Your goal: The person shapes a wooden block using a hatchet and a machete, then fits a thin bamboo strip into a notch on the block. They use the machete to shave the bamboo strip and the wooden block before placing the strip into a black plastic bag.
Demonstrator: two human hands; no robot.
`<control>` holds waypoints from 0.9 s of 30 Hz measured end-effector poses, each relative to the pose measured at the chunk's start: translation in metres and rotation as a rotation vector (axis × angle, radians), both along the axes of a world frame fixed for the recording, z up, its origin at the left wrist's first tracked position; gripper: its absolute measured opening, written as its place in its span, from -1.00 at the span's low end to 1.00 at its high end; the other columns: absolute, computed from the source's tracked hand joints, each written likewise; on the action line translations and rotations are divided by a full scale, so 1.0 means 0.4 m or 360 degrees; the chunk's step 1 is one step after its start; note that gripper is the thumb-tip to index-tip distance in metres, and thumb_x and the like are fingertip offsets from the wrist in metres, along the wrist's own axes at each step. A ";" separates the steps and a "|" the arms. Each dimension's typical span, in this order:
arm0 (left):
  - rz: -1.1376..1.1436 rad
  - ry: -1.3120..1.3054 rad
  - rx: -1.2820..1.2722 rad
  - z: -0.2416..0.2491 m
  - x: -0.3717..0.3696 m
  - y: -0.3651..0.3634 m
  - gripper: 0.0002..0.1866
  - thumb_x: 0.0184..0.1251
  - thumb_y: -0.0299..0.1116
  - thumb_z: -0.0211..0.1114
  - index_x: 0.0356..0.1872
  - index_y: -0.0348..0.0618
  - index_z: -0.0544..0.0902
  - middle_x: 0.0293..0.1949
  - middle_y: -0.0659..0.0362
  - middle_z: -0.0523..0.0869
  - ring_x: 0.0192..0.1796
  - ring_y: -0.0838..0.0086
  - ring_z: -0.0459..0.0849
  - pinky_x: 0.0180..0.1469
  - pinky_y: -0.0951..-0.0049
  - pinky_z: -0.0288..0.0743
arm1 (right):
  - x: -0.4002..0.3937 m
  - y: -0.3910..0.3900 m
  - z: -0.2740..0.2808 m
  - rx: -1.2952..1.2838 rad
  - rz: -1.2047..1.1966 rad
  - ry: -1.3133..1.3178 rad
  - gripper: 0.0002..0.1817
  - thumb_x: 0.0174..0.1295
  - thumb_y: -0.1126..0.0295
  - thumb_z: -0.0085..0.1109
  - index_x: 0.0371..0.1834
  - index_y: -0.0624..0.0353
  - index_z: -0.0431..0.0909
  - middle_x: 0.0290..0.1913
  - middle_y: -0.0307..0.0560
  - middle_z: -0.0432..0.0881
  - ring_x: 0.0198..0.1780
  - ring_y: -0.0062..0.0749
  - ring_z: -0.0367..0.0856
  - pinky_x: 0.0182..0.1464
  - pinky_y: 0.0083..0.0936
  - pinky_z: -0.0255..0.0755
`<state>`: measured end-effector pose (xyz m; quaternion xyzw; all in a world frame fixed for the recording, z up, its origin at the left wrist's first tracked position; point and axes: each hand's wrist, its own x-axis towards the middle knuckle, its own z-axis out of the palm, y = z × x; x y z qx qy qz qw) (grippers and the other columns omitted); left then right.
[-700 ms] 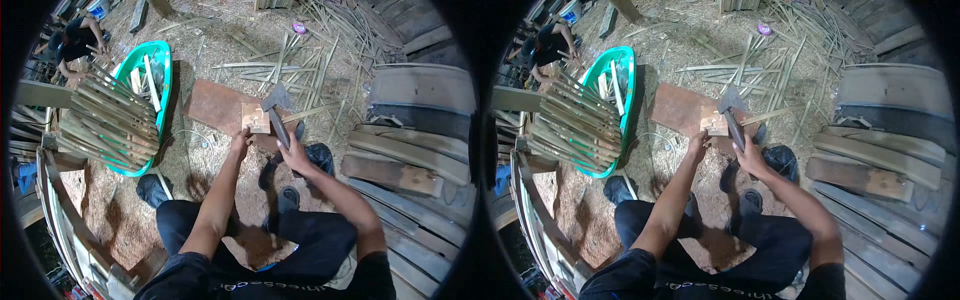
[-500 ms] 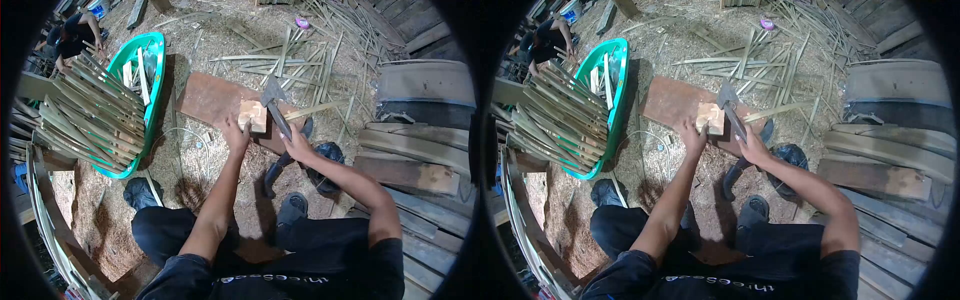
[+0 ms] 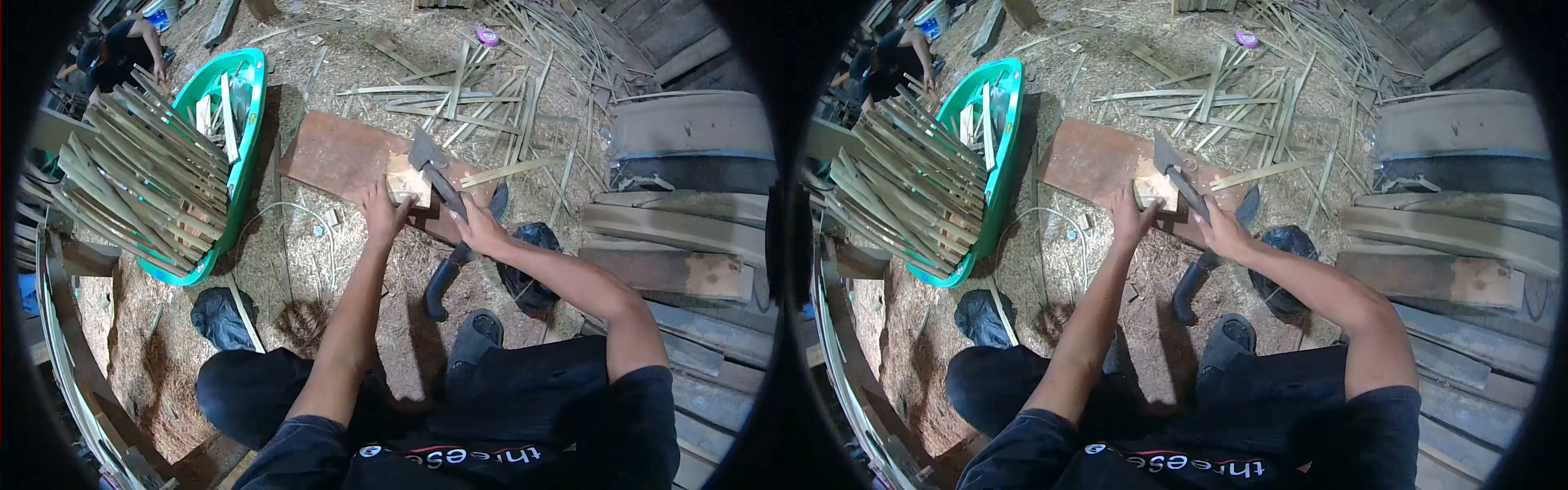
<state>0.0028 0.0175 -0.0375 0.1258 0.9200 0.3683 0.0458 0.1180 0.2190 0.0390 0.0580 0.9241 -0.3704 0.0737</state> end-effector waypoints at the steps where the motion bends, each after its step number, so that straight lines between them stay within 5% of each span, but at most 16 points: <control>1: -0.0014 0.0041 -0.0024 -0.002 0.000 0.000 -0.03 0.09 0.16 0.46 0.42 -0.24 0.31 0.29 -0.10 0.45 0.36 0.02 0.36 0.43 -0.08 0.04 | -0.002 0.010 -0.011 0.0067 0.0060 0.0011 -0.60 0.44 0.25 0.03 0.20 0.23 0.23 -0.32 0.37 0.61 -0.22 0.25 0.67 -0.22 0.02 0.48; 5: -0.0146 0.0061 -0.0167 0.012 -0.025 -0.010 -0.01 0.10 0.20 0.44 0.41 -0.29 0.30 0.29 -0.15 0.44 0.34 -0.03 0.38 0.38 -0.12 0.14 | -0.058 0.005 0.068 0.0067 0.0054 -0.0263 -0.56 0.44 0.23 0.05 0.22 0.22 0.19 -0.35 0.34 0.61 -0.22 0.20 0.69 -0.22 0.03 0.48; 10: -0.0525 0.0264 -0.0213 0.003 -0.106 -0.015 -0.06 0.09 0.11 0.49 0.39 -0.28 0.33 0.27 -0.20 0.49 0.35 -0.08 0.40 0.32 -0.08 0.28 | -0.072 -0.035 0.066 -0.0286 -0.0419 0.0095 -0.59 0.40 0.26 0.07 0.17 0.27 0.27 -0.25 0.35 0.61 -0.12 0.23 0.66 -0.11 -0.01 0.48; 12: -0.0701 0.0034 0.0157 -0.035 -0.163 0.000 -0.16 0.13 0.00 0.51 0.35 -0.25 0.39 0.29 -0.19 0.48 0.33 -0.08 0.41 0.32 -0.05 0.28 | -0.074 -0.036 0.005 -0.0221 -0.0611 0.0129 -0.61 0.39 0.30 0.08 0.16 0.29 0.31 -0.15 0.35 0.58 0.01 0.18 0.62 -0.01 -0.08 0.44; 18: -0.0411 0.0193 0.0210 -0.008 -0.116 0.055 -0.35 0.26 -0.23 0.41 0.34 -0.22 0.42 0.30 -0.17 0.46 0.32 -0.06 0.43 0.33 0.03 0.30 | -0.092 0.015 -0.053 0.0043 -0.0947 -0.0016 -0.43 0.23 0.35 0.19 0.26 0.37 0.26 0.06 0.41 0.55 0.17 0.28 0.52 0.20 0.02 0.41; 24: -0.0188 0.0327 -0.0101 -0.020 -0.027 0.082 -0.39 0.42 -0.15 0.18 0.42 -0.18 0.34 0.43 -0.19 0.29 0.51 -0.07 0.16 0.48 -0.23 -0.12 | -0.080 0.050 -0.051 0.0075 -0.0806 -0.0142 -0.42 0.24 0.30 0.23 0.27 0.30 0.28 0.05 0.49 0.54 0.15 0.32 0.54 0.23 0.00 0.41; 27: -0.0254 0.0587 -0.0191 -0.006 0.029 0.118 -0.42 0.44 -0.20 0.15 0.42 -0.19 0.33 0.47 -0.21 0.22 0.55 -0.16 0.05 0.51 -0.23 -0.17 | -0.049 0.111 -0.039 0.0001 -0.0689 0.0061 -0.66 0.37 0.32 0.12 0.08 0.32 0.47 0.03 0.35 0.59 0.07 0.25 0.58 0.15 -0.02 0.45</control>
